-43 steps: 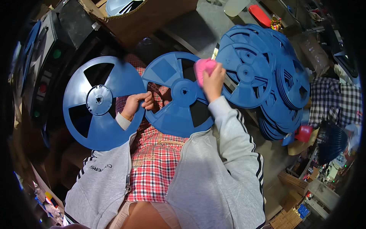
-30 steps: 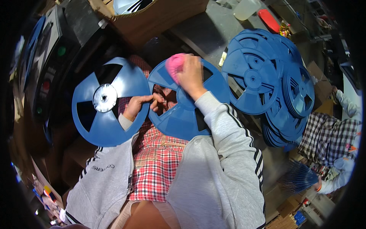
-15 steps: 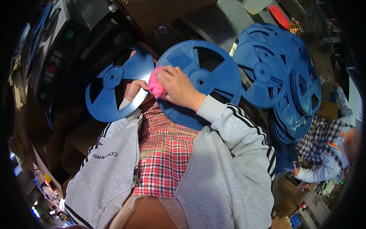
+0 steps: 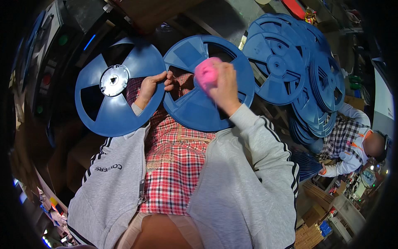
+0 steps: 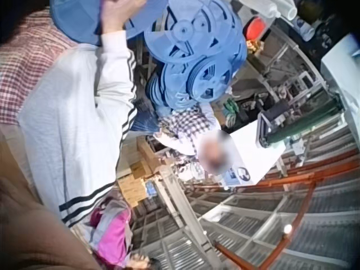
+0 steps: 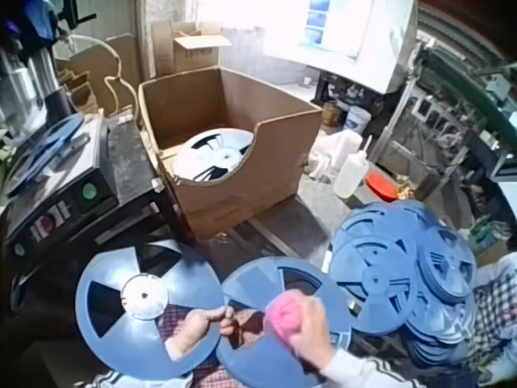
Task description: The person wipes the surface of blue plastic reels with a pink cloth, then uses a small blade to scrape edges and remove burrs from a stack of reels. The person stacks the finished reels and hands them to a coworker.
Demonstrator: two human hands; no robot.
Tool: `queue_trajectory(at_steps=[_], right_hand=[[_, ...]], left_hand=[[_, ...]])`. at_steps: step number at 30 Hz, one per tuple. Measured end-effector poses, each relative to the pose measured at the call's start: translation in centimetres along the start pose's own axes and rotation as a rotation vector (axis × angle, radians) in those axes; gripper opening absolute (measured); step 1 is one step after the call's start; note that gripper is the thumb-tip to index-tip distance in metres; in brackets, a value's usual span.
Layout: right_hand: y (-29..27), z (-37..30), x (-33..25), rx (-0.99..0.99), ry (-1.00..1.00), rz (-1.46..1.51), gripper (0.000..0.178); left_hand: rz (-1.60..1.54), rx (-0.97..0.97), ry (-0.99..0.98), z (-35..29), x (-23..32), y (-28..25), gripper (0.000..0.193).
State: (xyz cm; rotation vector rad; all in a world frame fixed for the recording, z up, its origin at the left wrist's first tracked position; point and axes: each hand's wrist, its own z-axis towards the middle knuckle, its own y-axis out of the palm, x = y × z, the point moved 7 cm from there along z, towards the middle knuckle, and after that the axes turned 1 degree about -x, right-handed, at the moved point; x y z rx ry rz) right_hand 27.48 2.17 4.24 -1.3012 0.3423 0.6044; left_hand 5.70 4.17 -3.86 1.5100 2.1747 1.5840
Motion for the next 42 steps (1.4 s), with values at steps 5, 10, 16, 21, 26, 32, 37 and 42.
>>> queue_trajectory(at_steps=[5,10,16,21,26,32,37,42], right_hand=[[1.5,-6.9,-6.6,-0.43,-0.471,0.284,0.033],[-2.3,-0.2,4.9,0.078,0.178,0.045,0.041],[0.3,-9.5,-4.9,-0.509,-0.584,0.261,0.034],[-6.0,-6.3,10.0,0.125,0.129,-0.025,0.041],[-1.1,-2.1,10.0,0.277,0.358,-0.044,0.047],[-1.4,-2.3,-4.7,-0.336,0.014,0.727,0.052],[-7.3,-3.8,11.0,0.032,0.708,1.066,0.056],[-6.7,-5.8,14.1,-0.011,0.982,1.178,0.03]], left_hand=[[-0.048,-0.029,0.02,1.2,-0.4,-1.1,0.031],[0.022,-0.095,0.029,1.5,-0.2,-0.4,0.039],[-0.039,-0.077,0.026,1.8,-0.2,-1.7,0.04],[0.04,-0.061,-0.001,1.0,-0.1,-1.1,0.04],[0.113,0.029,-0.013,1.1,-0.3,-0.9,0.034],[0.13,0.188,0.045,0.6,0.0,-2.2,0.028],[0.15,0.208,-0.001,0.5,-0.1,-1.9,0.026],[0.249,0.241,-0.008,0.2,0.0,-1.6,0.02]])
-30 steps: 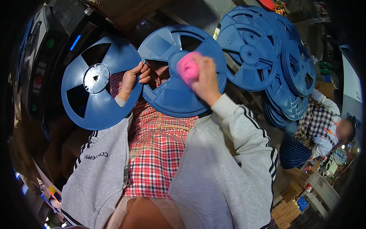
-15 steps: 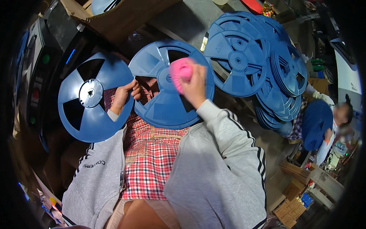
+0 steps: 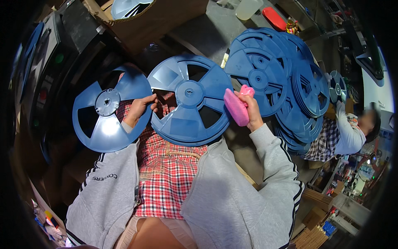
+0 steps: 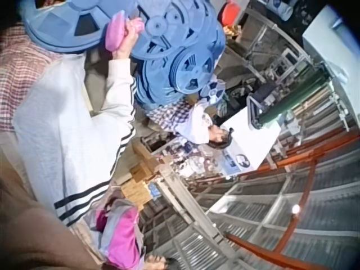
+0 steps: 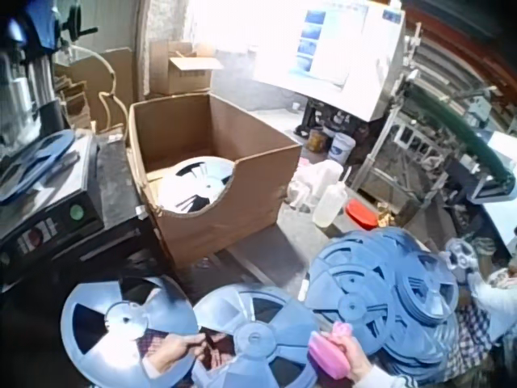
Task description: The person wipes the surface of blue plastic reels with a pink cloth, then uses a small blade to scrape edges and remove burrs from a stack of reels. The person stacks the finished reels and hands them to a coworker.
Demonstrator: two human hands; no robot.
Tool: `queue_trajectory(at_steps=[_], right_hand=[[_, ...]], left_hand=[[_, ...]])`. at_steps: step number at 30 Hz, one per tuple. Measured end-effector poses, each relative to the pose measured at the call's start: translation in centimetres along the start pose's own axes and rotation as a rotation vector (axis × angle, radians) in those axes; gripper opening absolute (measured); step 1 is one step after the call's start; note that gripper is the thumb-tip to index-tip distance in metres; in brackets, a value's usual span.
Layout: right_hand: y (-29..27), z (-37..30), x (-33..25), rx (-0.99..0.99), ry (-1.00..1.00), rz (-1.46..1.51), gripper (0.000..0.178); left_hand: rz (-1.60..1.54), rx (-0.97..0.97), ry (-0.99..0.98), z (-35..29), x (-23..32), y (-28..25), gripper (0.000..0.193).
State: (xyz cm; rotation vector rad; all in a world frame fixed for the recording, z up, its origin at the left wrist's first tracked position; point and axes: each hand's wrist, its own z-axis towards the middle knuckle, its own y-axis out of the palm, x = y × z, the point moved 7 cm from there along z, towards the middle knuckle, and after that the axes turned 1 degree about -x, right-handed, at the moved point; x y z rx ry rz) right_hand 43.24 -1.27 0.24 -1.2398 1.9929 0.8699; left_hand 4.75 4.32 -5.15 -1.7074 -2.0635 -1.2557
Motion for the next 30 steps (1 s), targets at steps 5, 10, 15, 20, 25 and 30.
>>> queue_trajectory(at_steps=[5,10,15,20,25,30], right_hand=[[2.4,-1.9,-5.8,-0.106,-0.061,-0.088,0.042],[6.2,-4.8,-10.6,-0.183,-0.079,0.002,0.028],[18.8,-11.8,-14.8,-0.589,-0.131,0.328,0.041],[32.3,-13.9,-3.8,-1.114,-0.077,0.069,0.046],[34.1,-14.7,2.4,-1.176,-0.23,-0.172,0.075],[25.4,-11.0,-0.3,-0.496,-1.039,-0.764,0.058]], left_hand=[[0.036,0.116,-0.005,-0.3,-0.4,-1.0,0.016],[0.077,0.142,-0.023,-0.3,0.1,-0.8,0.018],[0.07,0.089,-0.082,-0.1,-0.2,0.1,0.016],[-0.155,-0.152,-0.23,1.8,-2.2,-0.5,0.033],[-0.24,-0.218,-0.331,-1.5,-1.4,1.6,0.041],[-0.093,0.02,-0.113,-1.7,0.0,0.8,0.025]])
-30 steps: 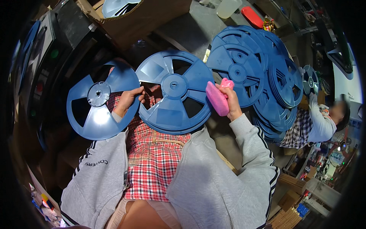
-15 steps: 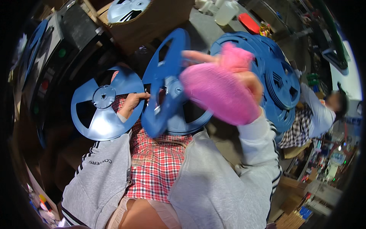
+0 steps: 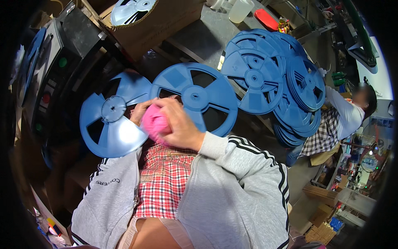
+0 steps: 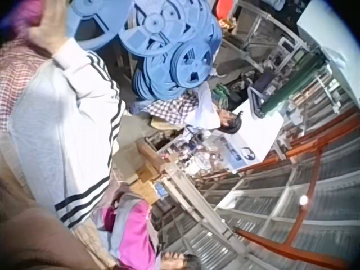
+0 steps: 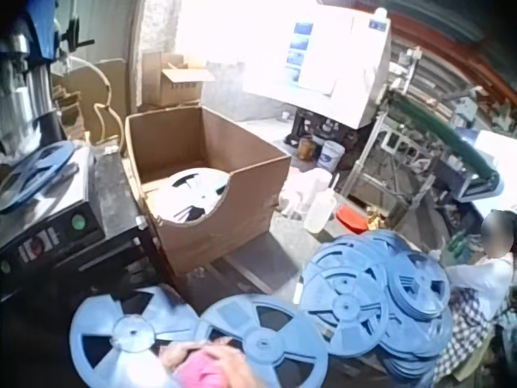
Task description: The person wipes the surface of blue plastic reels with a pink cloth, then uses a small blade to scrape edges and remove burrs from a stack of reels. The person stacks the finished reels and hands them to a coworker.
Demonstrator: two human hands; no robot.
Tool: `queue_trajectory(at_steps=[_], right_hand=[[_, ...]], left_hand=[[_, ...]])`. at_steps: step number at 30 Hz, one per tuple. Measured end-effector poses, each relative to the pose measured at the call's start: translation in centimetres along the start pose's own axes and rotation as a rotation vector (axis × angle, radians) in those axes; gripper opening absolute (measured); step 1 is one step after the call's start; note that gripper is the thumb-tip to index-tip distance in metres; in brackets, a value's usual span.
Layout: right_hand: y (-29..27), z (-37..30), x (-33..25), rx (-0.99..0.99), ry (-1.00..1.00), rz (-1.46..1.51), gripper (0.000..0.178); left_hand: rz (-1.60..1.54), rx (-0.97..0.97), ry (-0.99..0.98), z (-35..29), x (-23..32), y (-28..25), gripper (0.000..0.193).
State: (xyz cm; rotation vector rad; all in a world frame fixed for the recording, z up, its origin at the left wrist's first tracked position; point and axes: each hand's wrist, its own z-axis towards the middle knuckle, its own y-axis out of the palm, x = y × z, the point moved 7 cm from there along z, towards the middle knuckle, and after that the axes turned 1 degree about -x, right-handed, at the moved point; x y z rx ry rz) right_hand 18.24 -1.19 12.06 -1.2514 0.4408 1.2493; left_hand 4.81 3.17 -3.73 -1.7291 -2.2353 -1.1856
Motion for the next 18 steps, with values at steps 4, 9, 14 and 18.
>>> queue_trajectory(at_steps=[4,9,14,18], right_hand=[[-4.3,-3.2,9.2,0.018,0.176,-0.445,0.057],[-12.7,-9.6,18.3,0.508,0.708,-0.663,0.045],[-7.3,-4.1,13.7,0.237,0.274,-0.532,0.053],[-13.5,-2.1,25.2,0.538,0.683,-0.548,0.04]], left_hand=[[-0.127,-0.305,0.059,1.4,-0.8,0.1,0.027],[-0.095,-0.246,0.079,1.2,-0.1,0.3,0.028],[-0.075,-0.213,0.058,1.1,-0.2,-0.3,0.026],[0.081,-0.21,0.062,1.3,0.1,0.9,0.03]])
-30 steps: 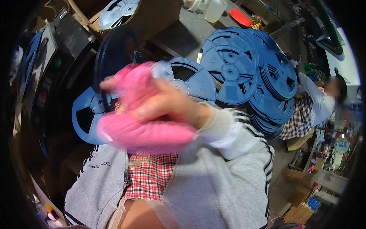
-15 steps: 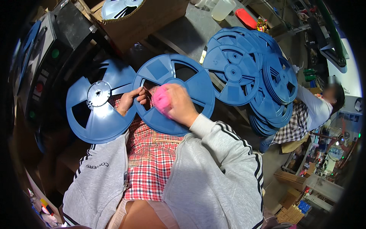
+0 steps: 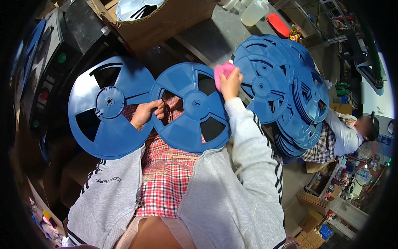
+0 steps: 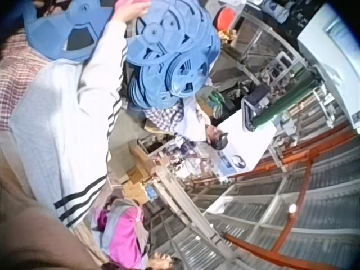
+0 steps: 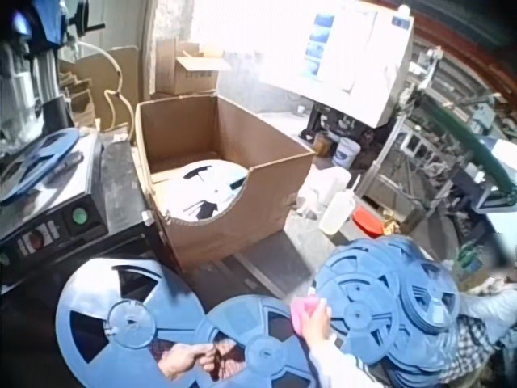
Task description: The person wipes the surface of blue plastic reels with a pink cloth, then uses a small blade to scrape edges and remove burrs from a stack of reels. The person stacks the finished reels and hands them to a coworker.
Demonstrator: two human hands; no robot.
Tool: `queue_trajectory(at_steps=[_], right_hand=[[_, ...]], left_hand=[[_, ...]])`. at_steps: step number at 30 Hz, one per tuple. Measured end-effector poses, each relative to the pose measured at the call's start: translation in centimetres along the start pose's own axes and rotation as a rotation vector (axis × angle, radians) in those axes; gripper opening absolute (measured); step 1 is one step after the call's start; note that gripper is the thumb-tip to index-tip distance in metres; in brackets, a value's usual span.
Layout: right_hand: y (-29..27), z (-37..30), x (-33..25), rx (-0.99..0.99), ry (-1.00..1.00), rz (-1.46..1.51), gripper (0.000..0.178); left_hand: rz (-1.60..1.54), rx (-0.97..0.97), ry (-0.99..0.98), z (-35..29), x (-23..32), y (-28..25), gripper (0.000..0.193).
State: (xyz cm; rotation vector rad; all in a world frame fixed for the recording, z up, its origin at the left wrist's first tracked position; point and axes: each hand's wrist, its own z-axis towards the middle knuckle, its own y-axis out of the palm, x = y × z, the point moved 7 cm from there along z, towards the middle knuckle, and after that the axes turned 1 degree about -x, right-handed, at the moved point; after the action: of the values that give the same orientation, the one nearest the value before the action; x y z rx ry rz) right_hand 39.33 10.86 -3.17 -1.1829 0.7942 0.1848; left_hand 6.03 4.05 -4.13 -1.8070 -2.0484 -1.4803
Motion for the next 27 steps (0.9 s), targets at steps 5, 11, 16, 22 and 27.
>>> queue_trajectory(at_steps=[5,11,16,22,27], right_hand=[[7.1,-4.8,-15.9,-0.375,-0.607,0.267,0.044],[2.8,-5.4,-10.7,-0.318,-0.42,0.098,0.045],[1.2,-14.7,-17.2,-0.584,-0.995,0.32,0.05],[3.3,-5.3,-16.7,-0.352,-0.517,0.276,0.041],[5.3,-12.4,-21.6,-0.67,-0.874,0.311,0.051]], left_hand=[[0.015,-0.019,0.011,-0.1,-0.1,-0.5,0.026],[-0.038,-0.019,0.09,-0.4,0.3,-0.9,0.02],[-0.127,0.065,0.042,-0.2,0.0,-0.7,0.061],[-0.283,0.006,0.019,0.6,0.0,-0.7,0.058],[-0.47,0.128,0.093,1.0,-0.3,-3.0,0.045]])
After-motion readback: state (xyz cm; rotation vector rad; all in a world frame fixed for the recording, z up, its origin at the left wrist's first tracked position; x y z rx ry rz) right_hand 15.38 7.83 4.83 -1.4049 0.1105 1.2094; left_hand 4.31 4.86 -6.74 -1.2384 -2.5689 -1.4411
